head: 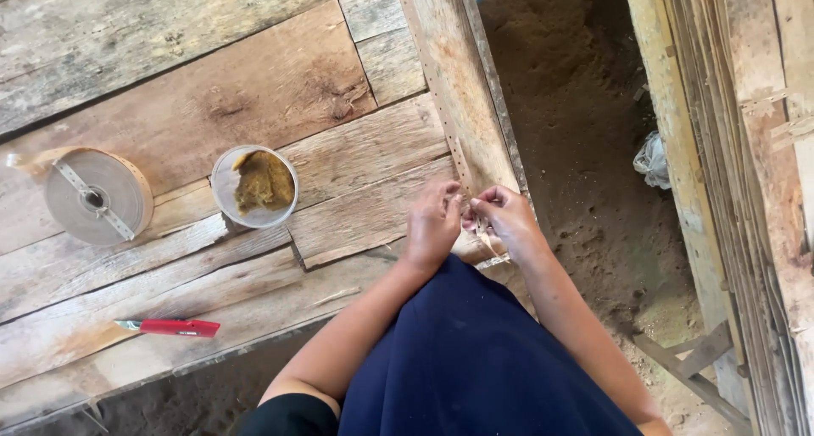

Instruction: Applying adhesive to thin wood veneer strips and attaching them to a wooden surface to create a finished panel.

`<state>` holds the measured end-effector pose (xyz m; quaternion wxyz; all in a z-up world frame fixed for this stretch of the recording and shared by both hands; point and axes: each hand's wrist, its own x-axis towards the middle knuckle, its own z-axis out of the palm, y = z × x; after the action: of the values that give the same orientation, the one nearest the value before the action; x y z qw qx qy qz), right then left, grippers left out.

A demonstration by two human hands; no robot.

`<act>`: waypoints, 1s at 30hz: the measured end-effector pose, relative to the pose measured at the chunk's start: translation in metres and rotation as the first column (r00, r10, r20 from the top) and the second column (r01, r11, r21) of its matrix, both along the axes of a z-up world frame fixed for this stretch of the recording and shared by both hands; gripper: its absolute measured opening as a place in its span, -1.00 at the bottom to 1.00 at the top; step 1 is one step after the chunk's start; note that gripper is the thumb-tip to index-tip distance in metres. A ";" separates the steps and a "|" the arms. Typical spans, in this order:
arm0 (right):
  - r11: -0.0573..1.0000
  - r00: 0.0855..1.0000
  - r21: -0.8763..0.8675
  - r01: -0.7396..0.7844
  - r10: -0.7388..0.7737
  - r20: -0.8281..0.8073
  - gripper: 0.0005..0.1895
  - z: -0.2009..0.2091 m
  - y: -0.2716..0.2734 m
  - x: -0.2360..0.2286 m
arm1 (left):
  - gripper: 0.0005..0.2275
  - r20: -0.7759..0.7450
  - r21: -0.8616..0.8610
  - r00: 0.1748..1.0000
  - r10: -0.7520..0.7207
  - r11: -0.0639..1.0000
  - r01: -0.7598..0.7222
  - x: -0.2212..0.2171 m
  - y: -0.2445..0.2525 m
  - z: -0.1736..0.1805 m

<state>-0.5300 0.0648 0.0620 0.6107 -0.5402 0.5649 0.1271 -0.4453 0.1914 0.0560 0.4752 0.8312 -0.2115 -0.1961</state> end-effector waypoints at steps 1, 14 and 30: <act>1.000 1.000 0.003 -0.002 0.002 -0.005 -0.86 0.003 0.000 -0.001 | -0.81 -0.005 0.003 1.000 0.002 1.000 -0.002 -0.010 0.002 -0.007; 0.989 0.996 0.119 0.086 -0.089 0.024 -0.68 0.033 -0.009 0.007 | -0.65 -0.912 0.102 0.371 0.174 0.973 -0.206 0.002 -0.016 -0.004; 0.968 0.976 0.206 0.145 -0.174 0.133 -0.56 0.072 -0.009 0.010 | -0.54 -0.947 0.068 0.303 0.106 0.989 -0.133 -0.081 0.010 0.025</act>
<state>-0.5198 0.0556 0.1344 0.7097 -0.4386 0.5437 0.0911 -0.5259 0.2017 0.0811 0.5315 0.5661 0.1669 -0.6076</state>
